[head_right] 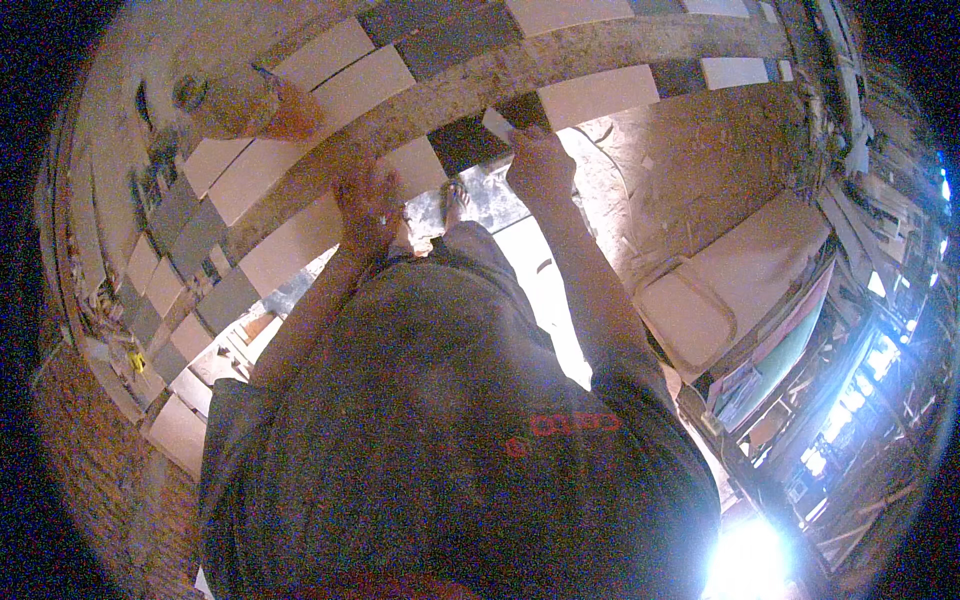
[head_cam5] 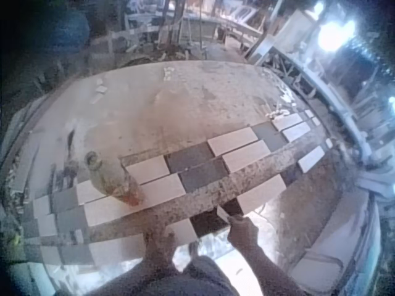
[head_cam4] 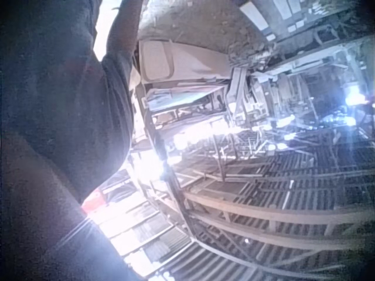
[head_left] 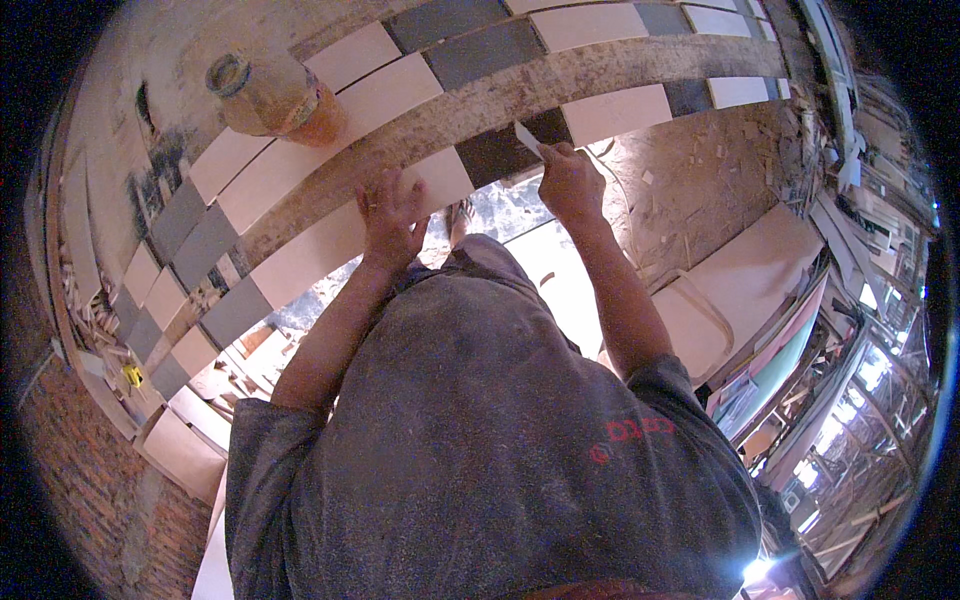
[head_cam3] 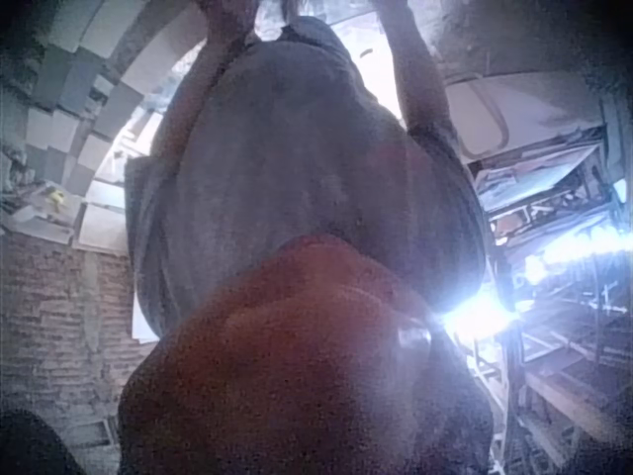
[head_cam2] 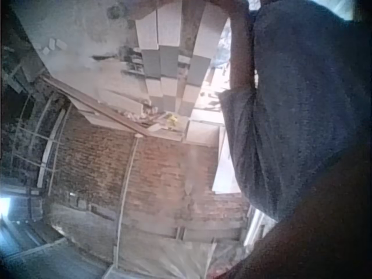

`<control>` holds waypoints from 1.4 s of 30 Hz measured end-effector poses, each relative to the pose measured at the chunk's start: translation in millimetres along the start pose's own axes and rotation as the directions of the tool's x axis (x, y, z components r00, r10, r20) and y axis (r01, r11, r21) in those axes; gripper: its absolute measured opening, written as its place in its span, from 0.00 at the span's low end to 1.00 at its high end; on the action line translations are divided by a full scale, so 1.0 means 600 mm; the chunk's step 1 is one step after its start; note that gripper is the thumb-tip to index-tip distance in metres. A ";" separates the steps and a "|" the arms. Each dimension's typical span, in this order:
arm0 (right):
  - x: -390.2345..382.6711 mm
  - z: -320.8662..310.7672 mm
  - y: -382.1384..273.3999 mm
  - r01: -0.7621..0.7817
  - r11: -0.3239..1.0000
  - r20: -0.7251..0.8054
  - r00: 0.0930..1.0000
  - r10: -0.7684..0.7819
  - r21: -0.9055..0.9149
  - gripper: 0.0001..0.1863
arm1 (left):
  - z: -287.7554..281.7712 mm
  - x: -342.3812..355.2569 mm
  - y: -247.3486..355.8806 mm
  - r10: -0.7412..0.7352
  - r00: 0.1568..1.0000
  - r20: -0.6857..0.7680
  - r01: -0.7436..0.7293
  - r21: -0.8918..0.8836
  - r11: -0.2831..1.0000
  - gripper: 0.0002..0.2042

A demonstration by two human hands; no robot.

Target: The person applies glue from a bottle to small rectangular tiles and places them onto a larger board in a staggered pattern. The person repeatedly picks up tiles, applies adhesive, and positions them on the board.

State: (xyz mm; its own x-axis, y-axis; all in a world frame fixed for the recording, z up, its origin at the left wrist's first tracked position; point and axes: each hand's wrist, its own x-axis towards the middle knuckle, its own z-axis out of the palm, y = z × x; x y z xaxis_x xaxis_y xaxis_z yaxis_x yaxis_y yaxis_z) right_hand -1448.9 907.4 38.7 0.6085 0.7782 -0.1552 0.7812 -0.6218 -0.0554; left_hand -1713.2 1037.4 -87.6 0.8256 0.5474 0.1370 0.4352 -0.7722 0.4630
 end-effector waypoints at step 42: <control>0.028 0.075 0.104 0.546 0.838 -0.249 0.808 -0.533 -0.022 0.28 | -0.042 0.014 0.022 -0.036 0.999 0.003 0.036 -0.001 0.999 0.30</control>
State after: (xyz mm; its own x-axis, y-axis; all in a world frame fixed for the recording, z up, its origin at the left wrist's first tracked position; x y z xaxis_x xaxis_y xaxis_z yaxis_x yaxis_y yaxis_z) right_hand -1396.0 877.7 -11.5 0.1101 0.9826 0.1499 0.9895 -0.0941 -0.1097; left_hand -1709.4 1039.8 -58.0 0.8105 0.5738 0.1176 0.4643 -0.7518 0.4683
